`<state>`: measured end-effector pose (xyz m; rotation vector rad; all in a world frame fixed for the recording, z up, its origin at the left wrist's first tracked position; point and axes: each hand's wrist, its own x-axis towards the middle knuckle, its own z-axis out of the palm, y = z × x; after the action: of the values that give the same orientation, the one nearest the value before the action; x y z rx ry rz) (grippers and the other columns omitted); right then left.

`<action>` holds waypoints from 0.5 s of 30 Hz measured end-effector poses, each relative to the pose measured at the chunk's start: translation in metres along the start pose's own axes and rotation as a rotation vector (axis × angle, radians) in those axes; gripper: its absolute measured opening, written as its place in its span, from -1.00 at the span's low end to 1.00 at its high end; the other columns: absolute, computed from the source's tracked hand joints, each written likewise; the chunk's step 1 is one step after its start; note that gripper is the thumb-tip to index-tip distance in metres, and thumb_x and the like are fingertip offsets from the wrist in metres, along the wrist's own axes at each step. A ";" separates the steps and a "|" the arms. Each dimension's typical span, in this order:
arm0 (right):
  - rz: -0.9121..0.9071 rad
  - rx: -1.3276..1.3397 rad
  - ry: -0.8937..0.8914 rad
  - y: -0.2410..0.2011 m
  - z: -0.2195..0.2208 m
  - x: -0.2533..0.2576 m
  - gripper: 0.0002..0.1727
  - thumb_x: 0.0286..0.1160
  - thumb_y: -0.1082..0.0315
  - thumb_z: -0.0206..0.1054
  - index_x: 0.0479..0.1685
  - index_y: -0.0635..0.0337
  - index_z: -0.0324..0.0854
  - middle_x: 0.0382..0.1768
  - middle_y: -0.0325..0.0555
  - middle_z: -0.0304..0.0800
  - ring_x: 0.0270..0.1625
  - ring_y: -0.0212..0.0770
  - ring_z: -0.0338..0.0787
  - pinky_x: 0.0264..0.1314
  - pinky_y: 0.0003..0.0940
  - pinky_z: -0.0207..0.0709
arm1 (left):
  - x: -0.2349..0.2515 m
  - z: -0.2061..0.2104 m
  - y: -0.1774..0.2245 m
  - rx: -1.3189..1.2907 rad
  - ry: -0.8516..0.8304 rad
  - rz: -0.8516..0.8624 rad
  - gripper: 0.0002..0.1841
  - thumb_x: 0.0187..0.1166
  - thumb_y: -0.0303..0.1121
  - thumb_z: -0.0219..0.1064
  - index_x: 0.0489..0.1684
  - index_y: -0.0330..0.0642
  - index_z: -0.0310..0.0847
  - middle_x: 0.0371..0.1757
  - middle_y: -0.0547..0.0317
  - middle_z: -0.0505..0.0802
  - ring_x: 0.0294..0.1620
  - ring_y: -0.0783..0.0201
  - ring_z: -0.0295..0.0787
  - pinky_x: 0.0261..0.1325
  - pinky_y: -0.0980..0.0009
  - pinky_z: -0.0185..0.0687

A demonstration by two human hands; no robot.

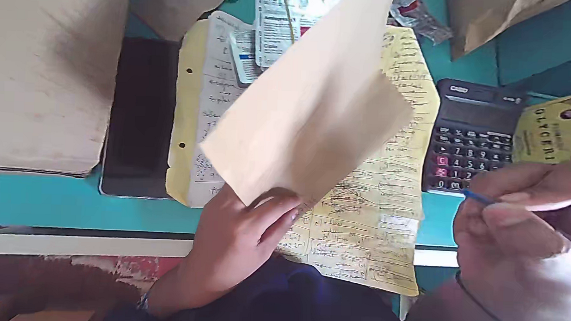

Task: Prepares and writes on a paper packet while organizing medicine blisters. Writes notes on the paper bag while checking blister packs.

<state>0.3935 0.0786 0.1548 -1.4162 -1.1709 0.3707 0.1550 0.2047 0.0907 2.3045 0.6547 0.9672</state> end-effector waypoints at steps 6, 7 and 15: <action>0.055 0.018 -0.027 -0.005 0.006 0.007 -0.81 0.26 0.25 0.53 -0.24 -0.28 0.66 -0.31 -0.64 0.79 -0.49 -0.66 0.69 -0.58 -0.77 0.55 | -0.001 0.000 -0.001 -0.017 0.021 -0.004 -0.84 0.56 -0.25 0.41 -0.29 -0.03 0.93 -0.18 0.23 0.96 -0.02 0.48 0.82 0.09 0.53 0.59; 0.071 0.018 -0.034 -0.005 0.010 0.008 -0.80 0.24 0.27 0.53 -0.24 -0.28 0.66 -0.32 -0.64 0.80 -0.51 -0.66 0.70 -0.59 -0.76 0.57 | -0.002 0.000 -0.001 -0.019 0.024 -0.007 -0.84 0.56 -0.26 0.41 -0.30 -0.03 0.93 -0.18 0.24 0.96 -0.02 0.48 0.82 0.10 0.53 0.59; 0.139 0.047 -0.167 -0.002 0.025 0.015 -0.73 0.16 0.39 0.54 -0.21 -0.19 0.66 -0.31 -0.57 0.82 -0.46 -0.60 0.75 -0.49 -0.71 0.67 | -0.001 0.000 0.000 -0.022 0.027 -0.022 -0.86 0.52 -0.28 0.43 -0.31 -0.03 0.92 -0.20 0.24 0.96 -0.01 0.50 0.82 0.10 0.57 0.57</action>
<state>0.3796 0.1042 0.1561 -1.4506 -1.1926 0.6209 0.1544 0.2042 0.0898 2.2640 0.6765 0.9922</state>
